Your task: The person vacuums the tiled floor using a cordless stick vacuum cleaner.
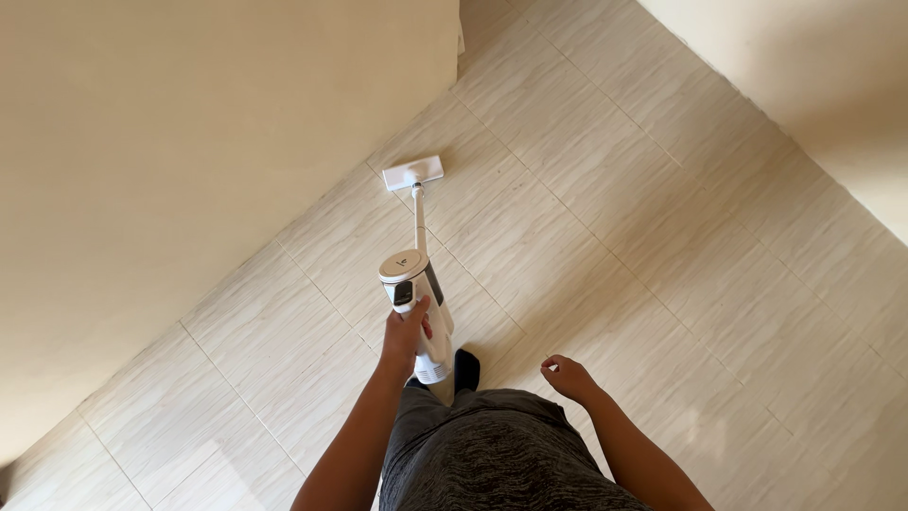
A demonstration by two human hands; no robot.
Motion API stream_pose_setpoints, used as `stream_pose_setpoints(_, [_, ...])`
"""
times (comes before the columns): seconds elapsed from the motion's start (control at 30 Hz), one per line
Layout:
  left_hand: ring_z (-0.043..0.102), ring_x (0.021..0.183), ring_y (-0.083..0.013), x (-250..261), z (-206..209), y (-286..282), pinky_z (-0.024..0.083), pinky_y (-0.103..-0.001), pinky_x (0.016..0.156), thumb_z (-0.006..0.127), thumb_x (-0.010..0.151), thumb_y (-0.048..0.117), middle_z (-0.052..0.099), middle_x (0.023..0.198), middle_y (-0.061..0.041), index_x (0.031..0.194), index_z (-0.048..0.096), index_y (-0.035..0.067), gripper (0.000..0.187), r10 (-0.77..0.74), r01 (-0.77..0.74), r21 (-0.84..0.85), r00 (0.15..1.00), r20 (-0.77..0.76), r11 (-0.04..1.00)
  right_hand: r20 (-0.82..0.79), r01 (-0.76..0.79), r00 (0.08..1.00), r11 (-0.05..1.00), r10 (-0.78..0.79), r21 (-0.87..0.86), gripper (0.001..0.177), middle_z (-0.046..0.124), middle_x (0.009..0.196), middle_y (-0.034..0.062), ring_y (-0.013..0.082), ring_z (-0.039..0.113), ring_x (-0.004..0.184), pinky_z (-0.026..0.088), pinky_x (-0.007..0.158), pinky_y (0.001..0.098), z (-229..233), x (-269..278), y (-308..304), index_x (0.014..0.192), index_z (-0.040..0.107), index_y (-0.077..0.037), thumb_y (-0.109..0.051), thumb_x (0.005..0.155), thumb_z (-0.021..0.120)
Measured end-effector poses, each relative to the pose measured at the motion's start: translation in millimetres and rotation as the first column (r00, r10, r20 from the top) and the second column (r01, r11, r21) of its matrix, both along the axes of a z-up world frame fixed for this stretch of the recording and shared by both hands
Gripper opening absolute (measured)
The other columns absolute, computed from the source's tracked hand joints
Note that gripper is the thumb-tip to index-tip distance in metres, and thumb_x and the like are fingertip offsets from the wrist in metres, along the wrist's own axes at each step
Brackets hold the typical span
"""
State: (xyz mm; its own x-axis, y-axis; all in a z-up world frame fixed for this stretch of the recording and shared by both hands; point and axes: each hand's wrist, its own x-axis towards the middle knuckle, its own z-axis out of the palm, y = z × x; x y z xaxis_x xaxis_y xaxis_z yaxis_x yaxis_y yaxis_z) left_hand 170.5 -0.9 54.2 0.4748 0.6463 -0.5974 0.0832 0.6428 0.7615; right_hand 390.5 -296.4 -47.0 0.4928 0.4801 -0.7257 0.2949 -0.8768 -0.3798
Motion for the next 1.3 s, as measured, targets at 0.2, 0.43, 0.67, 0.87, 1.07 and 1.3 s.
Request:
stream_pose_setpoints(0.2, [0.053,0.056,-0.0126,15.2,-2.7,-8.8,0.041,-0.031,0.055,0.071,0.092,0.031,0.055,0.062,-0.002,0.082,0.057,0.009,0.028,-0.035,0.035,-0.046,0.999,0.013,0.998,-0.016,0.016,1.000,1.000,-0.016,0.004,0.043,0.072,0.114,0.0113,0.0215,0.070,0.097,0.057,0.086,0.0375,4.1,15.0,9.4,0.127,0.067,-0.012,-0.042,0.096,0.061])
stream_pose_setpoints(0.43, [0.052,0.056,-0.0130,29.0,1.4,-13.9,0.044,-0.032,0.058,0.071,0.092,0.027,0.055,0.061,-0.003,0.077,0.058,0.010,0.026,-0.043,0.047,-0.072,0.998,0.047,0.996,-0.072,0.039,0.997,0.998,-0.036,0.041,0.043,0.073,0.100,0.0078,0.0175,0.069,0.086,0.057,0.080,0.0354,3.0,21.5,18.1,0.128,0.066,-0.012,-0.040,0.096,0.061])
stream_pose_setpoints(0.67, [0.053,0.056,-0.0136,33.5,11.6,-14.8,0.046,-0.032,0.058,0.072,0.091,0.027,0.055,0.061,-0.003,0.077,0.056,0.009,0.028,-0.042,0.044,-0.063,0.998,0.045,0.997,-0.095,0.039,0.995,0.998,-0.035,0.046,0.042,0.072,0.093,0.0048,0.0138,0.067,0.083,0.055,0.076,0.0327,5.5,25.5,27.3,0.128,0.066,-0.012,-0.040,0.097,0.060])
stream_pose_setpoints(0.87, [0.053,0.058,-0.0142,31.0,14.0,-15.3,0.047,-0.032,0.060,0.072,0.094,0.030,0.055,0.063,-0.004,0.079,0.053,0.007,0.034,-0.072,0.072,-0.061,0.997,0.007,0.995,-0.101,0.033,0.995,0.994,-0.022,0.104,0.042,0.071,0.089,0.0046,0.0130,0.063,0.077,0.053,0.071,0.0310,8.2,31.4,38.8,0.128,0.067,-0.012,-0.040,0.097,0.061])
stream_pose_setpoints(1.07, [0.055,0.061,-0.0142,29.8,6.4,-18.8,0.049,-0.032,0.064,0.073,0.091,0.030,0.056,0.066,-0.002,0.086,0.055,0.009,0.028,-0.049,0.045,-0.093,0.998,-0.039,0.995,-0.134,0.057,0.991,0.975,-0.029,0.213,0.041,0.069,0.085,0.0056,0.0119,0.060,0.072,0.051,0.066,0.0293,21.5,18.1,59.4,0.128,0.068,-0.011,-0.037,0.096,0.063])
stream_pose_setpoints(1.3, [0.056,0.073,-0.0151,16.1,-18.6,-18.9,0.053,-0.034,0.074,0.068,0.094,0.046,0.055,0.076,-0.002,0.095,0.057,0.008,0.039,-0.109,0.112,-0.036,0.992,0.062,0.993,-0.059,-0.051,0.995,0.901,0.084,0.430,0.045,0.073,0.102,0.0074,0.0169,0.069,0.097,0.054,0.087,0.0329,80.3,-25.4,115.2,0.131,0.064,-0.010,-0.040,0.098,0.061])
